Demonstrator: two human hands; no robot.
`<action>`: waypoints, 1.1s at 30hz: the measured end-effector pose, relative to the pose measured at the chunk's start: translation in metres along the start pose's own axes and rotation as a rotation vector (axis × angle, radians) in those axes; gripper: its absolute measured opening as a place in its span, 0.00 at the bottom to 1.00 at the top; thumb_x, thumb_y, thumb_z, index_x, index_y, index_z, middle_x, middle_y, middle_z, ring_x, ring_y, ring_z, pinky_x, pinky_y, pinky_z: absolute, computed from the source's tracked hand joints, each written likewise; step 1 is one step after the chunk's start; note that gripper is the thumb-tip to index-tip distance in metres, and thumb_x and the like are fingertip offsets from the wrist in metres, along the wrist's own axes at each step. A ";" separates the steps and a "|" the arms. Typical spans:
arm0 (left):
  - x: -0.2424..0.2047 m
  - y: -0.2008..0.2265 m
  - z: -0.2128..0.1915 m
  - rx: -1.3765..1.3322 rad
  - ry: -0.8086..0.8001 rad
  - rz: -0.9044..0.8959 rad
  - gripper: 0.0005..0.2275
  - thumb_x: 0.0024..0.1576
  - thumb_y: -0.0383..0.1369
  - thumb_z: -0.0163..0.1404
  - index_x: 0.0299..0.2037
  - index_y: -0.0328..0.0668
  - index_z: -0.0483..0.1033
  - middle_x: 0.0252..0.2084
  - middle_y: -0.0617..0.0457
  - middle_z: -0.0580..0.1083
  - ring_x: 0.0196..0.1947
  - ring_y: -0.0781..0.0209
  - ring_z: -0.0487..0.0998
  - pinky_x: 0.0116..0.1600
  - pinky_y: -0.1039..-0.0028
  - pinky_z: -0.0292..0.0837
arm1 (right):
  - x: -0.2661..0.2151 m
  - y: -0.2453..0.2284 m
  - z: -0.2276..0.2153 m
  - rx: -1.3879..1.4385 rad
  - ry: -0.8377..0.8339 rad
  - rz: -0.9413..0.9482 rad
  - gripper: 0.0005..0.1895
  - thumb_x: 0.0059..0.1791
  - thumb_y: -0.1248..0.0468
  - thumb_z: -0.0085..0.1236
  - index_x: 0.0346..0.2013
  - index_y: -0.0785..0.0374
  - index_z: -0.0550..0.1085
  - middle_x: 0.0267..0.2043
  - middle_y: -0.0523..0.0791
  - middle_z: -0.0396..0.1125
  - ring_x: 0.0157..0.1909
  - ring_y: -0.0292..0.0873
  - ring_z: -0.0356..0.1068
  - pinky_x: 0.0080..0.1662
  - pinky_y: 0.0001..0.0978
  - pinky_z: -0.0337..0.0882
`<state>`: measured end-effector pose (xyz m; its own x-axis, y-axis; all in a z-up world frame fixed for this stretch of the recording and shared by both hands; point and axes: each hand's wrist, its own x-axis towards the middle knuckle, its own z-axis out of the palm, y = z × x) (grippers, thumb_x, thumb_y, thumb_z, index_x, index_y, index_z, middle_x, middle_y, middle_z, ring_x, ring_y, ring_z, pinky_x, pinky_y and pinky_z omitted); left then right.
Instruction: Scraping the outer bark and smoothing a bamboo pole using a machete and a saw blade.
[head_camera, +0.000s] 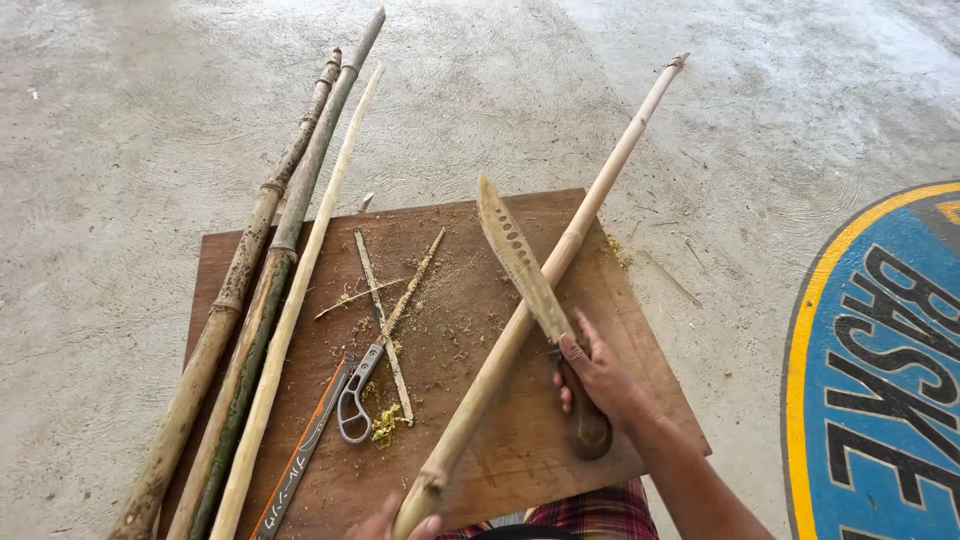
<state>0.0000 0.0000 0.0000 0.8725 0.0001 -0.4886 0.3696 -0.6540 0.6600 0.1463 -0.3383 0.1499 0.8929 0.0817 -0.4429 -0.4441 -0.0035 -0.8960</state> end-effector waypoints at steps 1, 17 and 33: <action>0.004 -0.015 -0.002 0.001 0.001 -0.003 0.32 0.47 0.57 0.57 0.61 0.54 0.72 0.31 0.47 0.84 0.34 0.56 0.90 0.44 0.64 0.87 | 0.001 0.001 0.001 0.002 -0.003 0.001 0.45 0.51 0.47 0.46 0.76 0.48 0.36 0.25 0.47 0.69 0.19 0.38 0.67 0.22 0.33 0.73; -0.012 0.137 -0.136 0.788 0.184 0.432 0.17 0.56 0.29 0.49 0.56 0.53 0.75 0.50 0.51 0.73 0.48 0.56 0.77 0.54 0.66 0.79 | -0.021 -0.047 0.034 -0.470 0.027 0.052 0.36 0.55 0.51 0.45 0.76 0.36 0.46 0.23 0.47 0.68 0.19 0.40 0.71 0.28 0.36 0.77; 0.020 0.151 -0.143 1.072 0.061 0.724 0.16 0.51 0.23 0.54 0.49 0.51 0.76 0.54 0.51 0.68 0.55 0.54 0.70 0.62 0.61 0.66 | -0.021 -0.049 0.036 -0.566 0.031 0.048 0.37 0.55 0.50 0.45 0.77 0.37 0.43 0.23 0.46 0.70 0.20 0.38 0.72 0.30 0.35 0.78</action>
<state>0.1190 0.0089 0.1713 0.7893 -0.5903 -0.1690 -0.6034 -0.7966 -0.0358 0.1468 -0.3036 0.2038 0.8782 0.0389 -0.4767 -0.3828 -0.5405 -0.7492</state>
